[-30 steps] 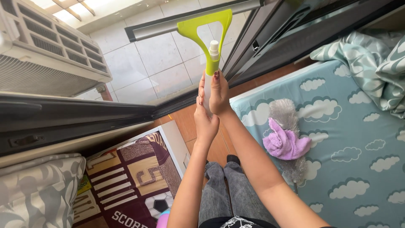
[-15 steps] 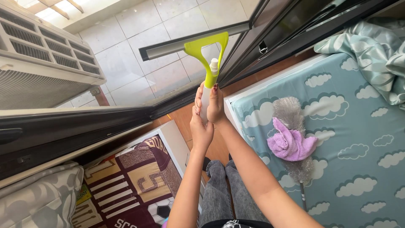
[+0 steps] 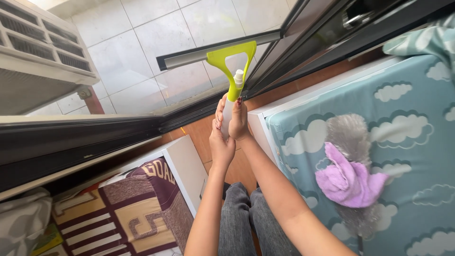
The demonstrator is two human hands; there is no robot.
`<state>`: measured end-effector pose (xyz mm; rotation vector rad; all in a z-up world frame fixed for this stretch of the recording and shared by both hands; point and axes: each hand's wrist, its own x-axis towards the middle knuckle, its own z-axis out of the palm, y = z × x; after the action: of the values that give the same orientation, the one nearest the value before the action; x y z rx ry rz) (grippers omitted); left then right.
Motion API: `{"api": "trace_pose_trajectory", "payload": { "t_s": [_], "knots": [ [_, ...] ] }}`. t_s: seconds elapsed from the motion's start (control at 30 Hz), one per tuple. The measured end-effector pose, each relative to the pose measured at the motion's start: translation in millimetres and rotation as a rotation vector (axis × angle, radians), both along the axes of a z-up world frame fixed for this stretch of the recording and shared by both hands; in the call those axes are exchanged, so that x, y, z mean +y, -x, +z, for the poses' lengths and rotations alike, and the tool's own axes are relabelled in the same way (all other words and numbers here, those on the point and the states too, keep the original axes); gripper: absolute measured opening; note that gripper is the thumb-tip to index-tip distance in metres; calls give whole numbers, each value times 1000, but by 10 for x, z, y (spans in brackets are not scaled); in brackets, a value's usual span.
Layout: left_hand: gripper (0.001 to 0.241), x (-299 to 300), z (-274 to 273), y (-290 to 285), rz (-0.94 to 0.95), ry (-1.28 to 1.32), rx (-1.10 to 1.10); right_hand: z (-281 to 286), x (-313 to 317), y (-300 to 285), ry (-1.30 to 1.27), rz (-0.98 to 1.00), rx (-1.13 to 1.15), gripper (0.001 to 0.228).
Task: Cleaning a sliding glass door using a squeegee with an integrated spray bottle and a cloth.
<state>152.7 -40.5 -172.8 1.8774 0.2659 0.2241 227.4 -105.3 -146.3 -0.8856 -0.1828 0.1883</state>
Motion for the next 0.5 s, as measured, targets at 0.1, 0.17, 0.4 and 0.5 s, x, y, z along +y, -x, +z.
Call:
{"api": "trace_pose_trajectory", "payload": {
  "t_s": [0.1, 0.17, 0.4, 0.5],
  "knots": [
    [46, 27, -443, -38, 6, 36, 24, -493, 32, -37, -1, -27, -10, 65],
    [45, 55, -804, -65, 8, 23, 54, -873, 53, -68, -27, -31, 8, 65],
    [41, 148, -1981, -118, 15, -34, 81, -2114, 132, -149, -40, -62, 61, 66],
    [38, 243, -2370, -103, 3, -82, 101, -2679, 201, -147, -116, -64, 151, 66]
  ]
}}
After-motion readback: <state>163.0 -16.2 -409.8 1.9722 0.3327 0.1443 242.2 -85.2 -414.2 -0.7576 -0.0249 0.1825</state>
